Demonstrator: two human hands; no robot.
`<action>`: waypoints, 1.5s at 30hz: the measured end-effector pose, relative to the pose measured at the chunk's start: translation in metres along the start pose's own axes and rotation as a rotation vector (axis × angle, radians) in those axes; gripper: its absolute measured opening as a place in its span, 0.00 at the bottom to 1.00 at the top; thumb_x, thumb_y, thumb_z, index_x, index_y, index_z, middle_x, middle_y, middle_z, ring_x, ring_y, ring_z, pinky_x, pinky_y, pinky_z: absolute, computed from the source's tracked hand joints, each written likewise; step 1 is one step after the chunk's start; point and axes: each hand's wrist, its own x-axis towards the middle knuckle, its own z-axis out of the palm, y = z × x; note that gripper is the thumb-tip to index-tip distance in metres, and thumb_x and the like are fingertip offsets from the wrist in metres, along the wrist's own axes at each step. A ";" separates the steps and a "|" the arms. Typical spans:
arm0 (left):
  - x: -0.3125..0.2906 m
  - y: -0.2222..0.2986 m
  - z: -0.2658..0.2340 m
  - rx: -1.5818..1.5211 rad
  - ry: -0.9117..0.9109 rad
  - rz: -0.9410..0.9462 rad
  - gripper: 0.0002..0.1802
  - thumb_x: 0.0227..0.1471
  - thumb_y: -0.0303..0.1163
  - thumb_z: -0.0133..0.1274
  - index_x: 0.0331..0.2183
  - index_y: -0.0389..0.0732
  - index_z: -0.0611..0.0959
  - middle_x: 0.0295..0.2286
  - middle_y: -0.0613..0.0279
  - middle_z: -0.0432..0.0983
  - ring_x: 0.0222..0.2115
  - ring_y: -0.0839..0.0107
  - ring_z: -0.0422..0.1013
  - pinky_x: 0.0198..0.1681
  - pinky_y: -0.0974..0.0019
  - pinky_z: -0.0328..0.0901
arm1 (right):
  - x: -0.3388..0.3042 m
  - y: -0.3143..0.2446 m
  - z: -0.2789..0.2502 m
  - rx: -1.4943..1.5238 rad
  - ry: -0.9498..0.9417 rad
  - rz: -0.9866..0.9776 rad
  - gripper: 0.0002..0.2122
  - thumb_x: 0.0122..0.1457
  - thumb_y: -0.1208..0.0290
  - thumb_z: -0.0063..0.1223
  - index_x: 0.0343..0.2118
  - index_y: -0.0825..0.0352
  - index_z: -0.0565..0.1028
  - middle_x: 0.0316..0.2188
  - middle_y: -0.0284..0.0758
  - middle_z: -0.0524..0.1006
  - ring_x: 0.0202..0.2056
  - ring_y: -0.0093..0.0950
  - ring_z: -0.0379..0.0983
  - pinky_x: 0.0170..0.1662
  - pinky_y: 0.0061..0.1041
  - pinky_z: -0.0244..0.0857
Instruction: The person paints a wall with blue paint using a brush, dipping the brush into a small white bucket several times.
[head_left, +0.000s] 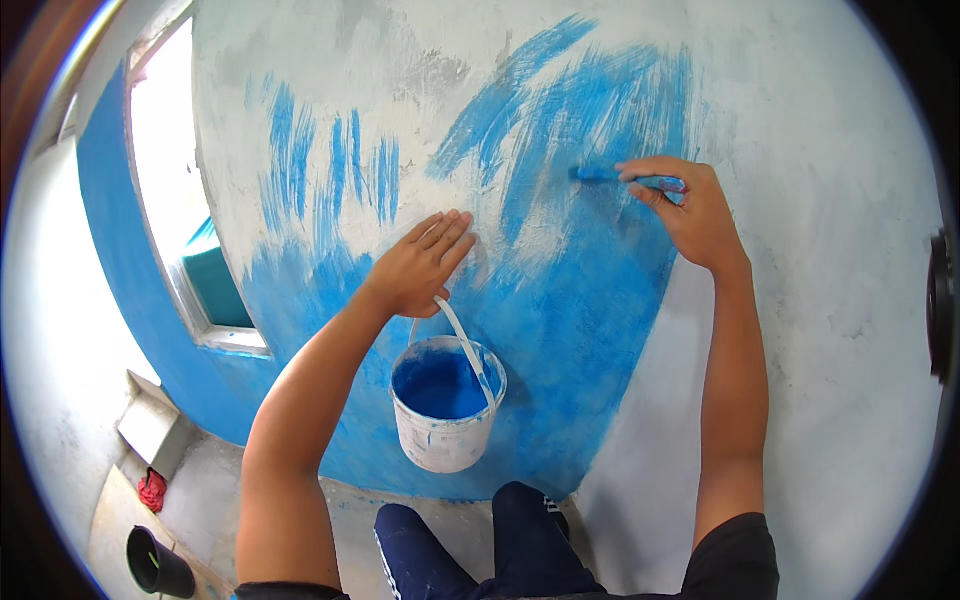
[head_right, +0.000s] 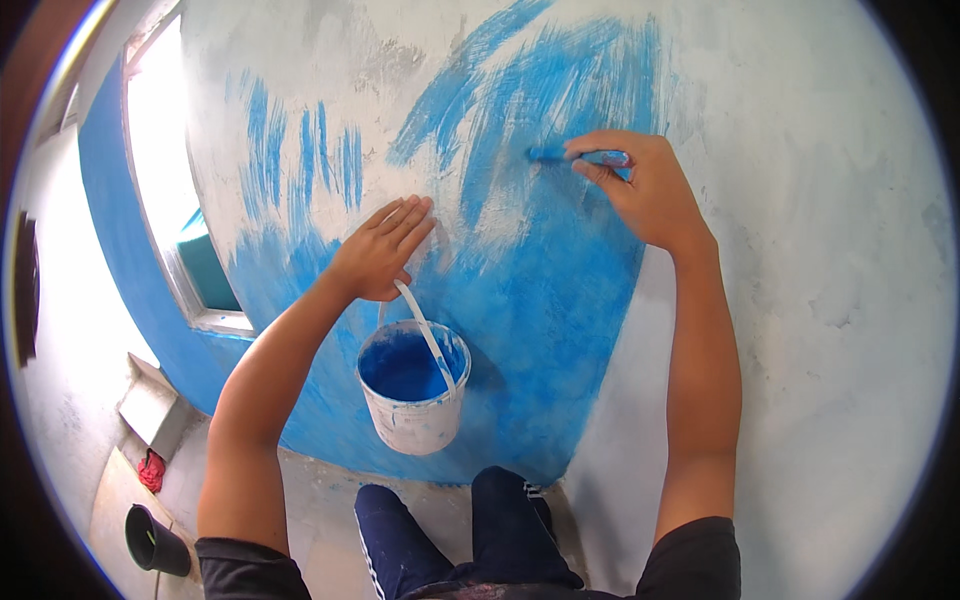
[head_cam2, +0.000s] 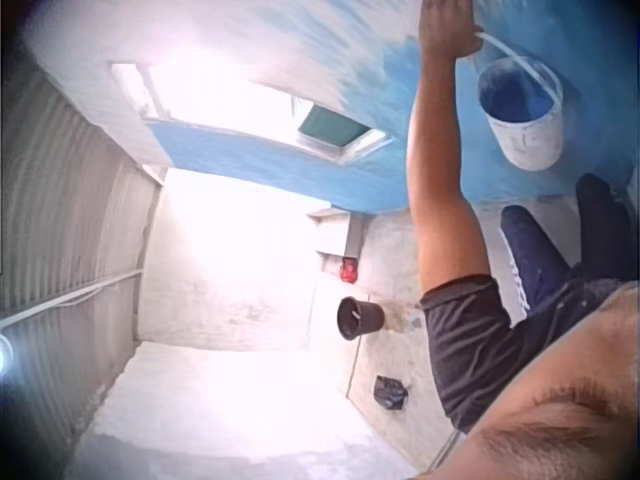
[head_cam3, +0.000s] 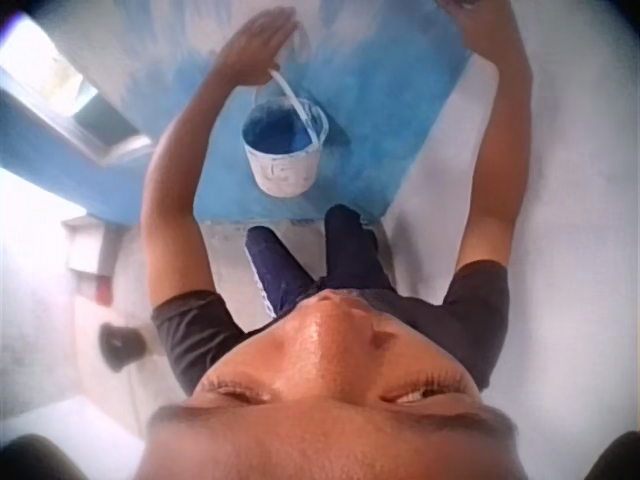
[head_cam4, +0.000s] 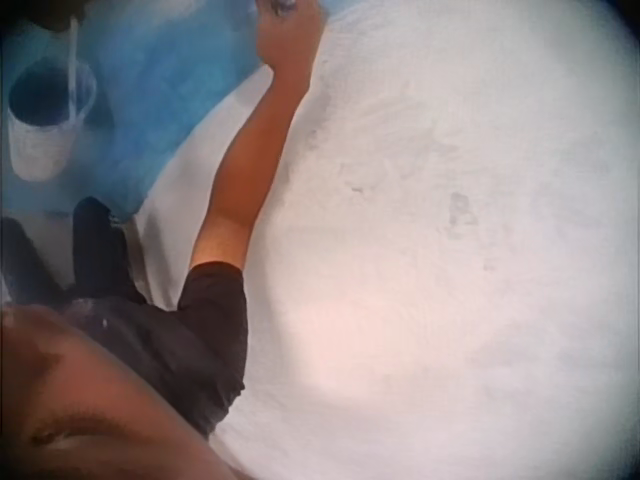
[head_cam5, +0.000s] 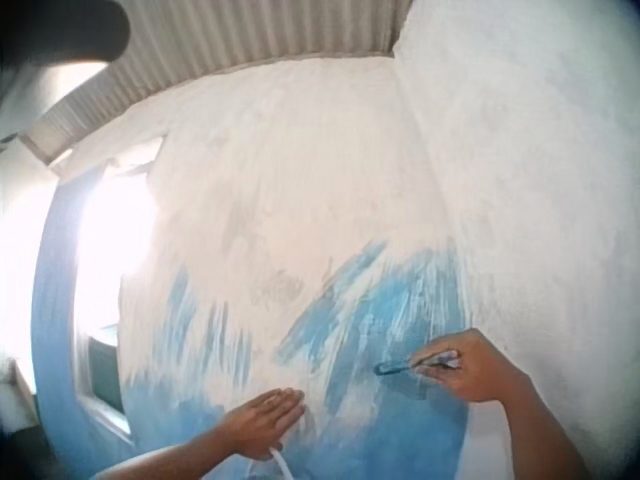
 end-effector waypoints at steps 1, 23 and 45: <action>-0.002 0.000 0.002 0.004 -0.004 -0.001 0.60 0.38 0.37 0.74 0.70 0.37 0.63 0.73 0.45 0.53 0.74 0.53 0.50 0.78 0.49 0.43 | 0.001 0.000 -0.001 -0.026 -0.042 0.052 0.07 0.66 0.72 0.64 0.44 0.59 0.88 0.44 0.36 0.87 0.44 0.34 0.82 0.46 0.32 0.75; 0.018 0.014 -0.008 0.062 -0.038 -0.002 0.58 0.40 0.40 0.71 0.68 0.27 0.66 0.71 0.37 0.55 0.73 0.49 0.52 0.78 0.49 0.42 | 0.050 0.025 -0.052 -0.205 0.323 0.086 0.09 0.66 0.63 0.65 0.45 0.58 0.88 0.37 0.37 0.87 0.33 0.30 0.79 0.43 0.31 0.75; 0.002 0.011 0.006 0.023 0.035 -0.017 0.61 0.35 0.38 0.74 0.68 0.28 0.65 0.72 0.38 0.53 0.74 0.49 0.49 0.77 0.48 0.43 | -0.025 0.016 -0.030 -0.228 0.096 0.228 0.09 0.69 0.65 0.60 0.47 0.55 0.87 0.46 0.38 0.86 0.47 0.38 0.82 0.56 0.39 0.75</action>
